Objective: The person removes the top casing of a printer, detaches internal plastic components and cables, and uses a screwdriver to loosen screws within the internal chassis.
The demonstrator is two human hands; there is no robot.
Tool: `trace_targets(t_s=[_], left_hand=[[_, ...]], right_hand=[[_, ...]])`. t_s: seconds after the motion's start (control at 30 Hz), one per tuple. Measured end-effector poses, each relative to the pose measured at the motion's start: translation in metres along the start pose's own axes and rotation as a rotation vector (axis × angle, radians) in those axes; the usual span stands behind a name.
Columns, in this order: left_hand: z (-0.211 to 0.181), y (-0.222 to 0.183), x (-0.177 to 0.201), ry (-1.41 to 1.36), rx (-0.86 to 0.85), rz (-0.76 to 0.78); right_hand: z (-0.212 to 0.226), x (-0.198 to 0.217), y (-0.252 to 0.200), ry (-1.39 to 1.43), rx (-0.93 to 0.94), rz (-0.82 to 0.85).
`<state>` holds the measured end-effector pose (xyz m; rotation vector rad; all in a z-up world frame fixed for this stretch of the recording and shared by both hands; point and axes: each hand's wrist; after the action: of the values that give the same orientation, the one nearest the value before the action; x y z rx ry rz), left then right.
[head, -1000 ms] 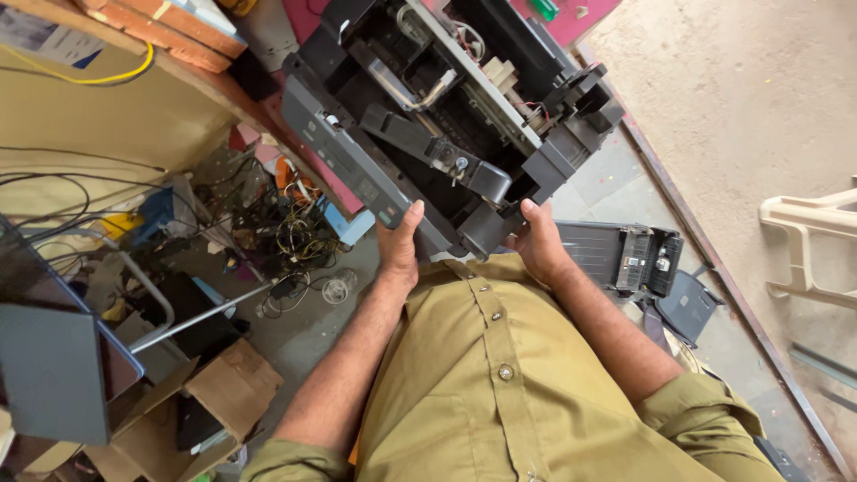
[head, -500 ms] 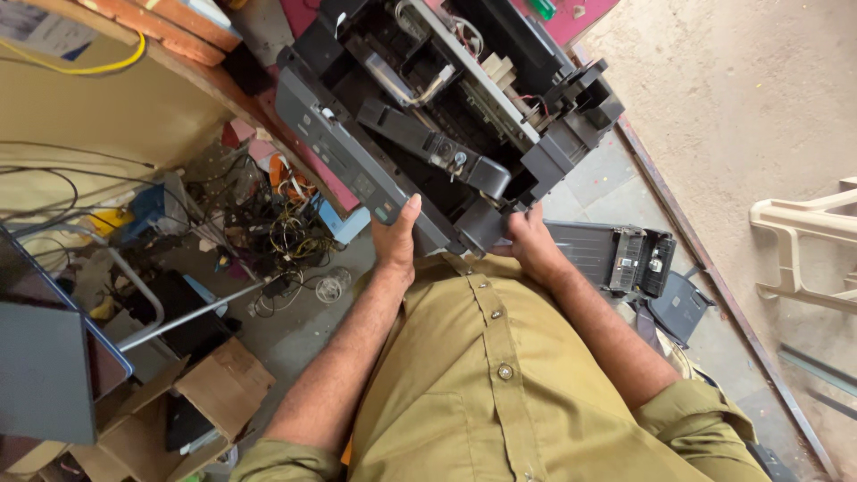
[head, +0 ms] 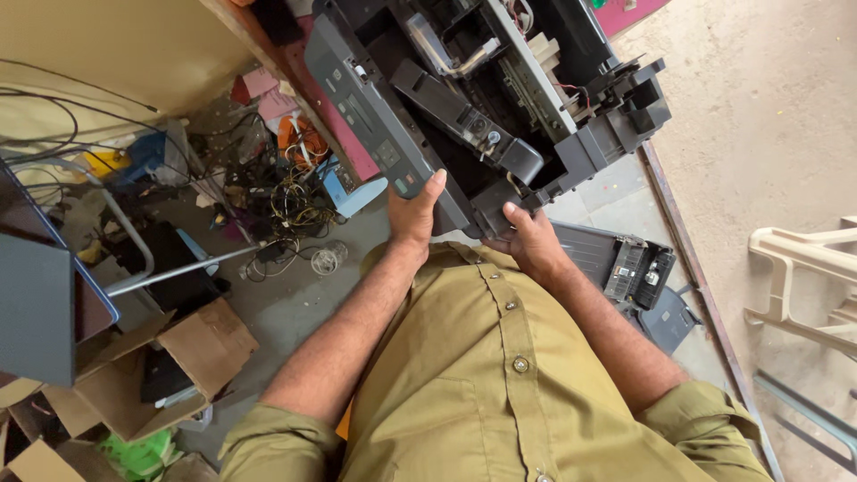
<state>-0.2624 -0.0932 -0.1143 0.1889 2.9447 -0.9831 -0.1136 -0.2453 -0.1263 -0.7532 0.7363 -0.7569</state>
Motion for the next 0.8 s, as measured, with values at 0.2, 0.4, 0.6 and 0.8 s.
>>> trace_targets(t_s=[0.2, 0.4, 0.6, 0.8], left_hand=[[0.009, 0.002, -0.003, 0.014, -0.039, -0.037], [0.01, 0.006, 0.001, -0.049, -0.032, 0.013], [0.008, 0.009, 0.006, -0.037, 0.035, 0.002], [0.006, 0.009, 0.01, -0.075, 0.1, 0.057]], right_hand=[[-0.003, -0.007, 0.013, -0.103, -0.012, -0.127], [-0.006, 0.001, 0.005, -0.002, 0.062, -0.035], [-0.007, 0.0, -0.004, 0.065, 0.13, -0.024], [-0.008, -0.003, 0.002, 0.019, 0.131, -0.076]])
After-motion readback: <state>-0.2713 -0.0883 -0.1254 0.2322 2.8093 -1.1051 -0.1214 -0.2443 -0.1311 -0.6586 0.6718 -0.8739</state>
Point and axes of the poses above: each hand's wrist, its own y-axis towards the middle knuckle, its own x-axis out of the back of the hand, z = x × y, and after that the axes turned 10 degrees about -z, right-handed
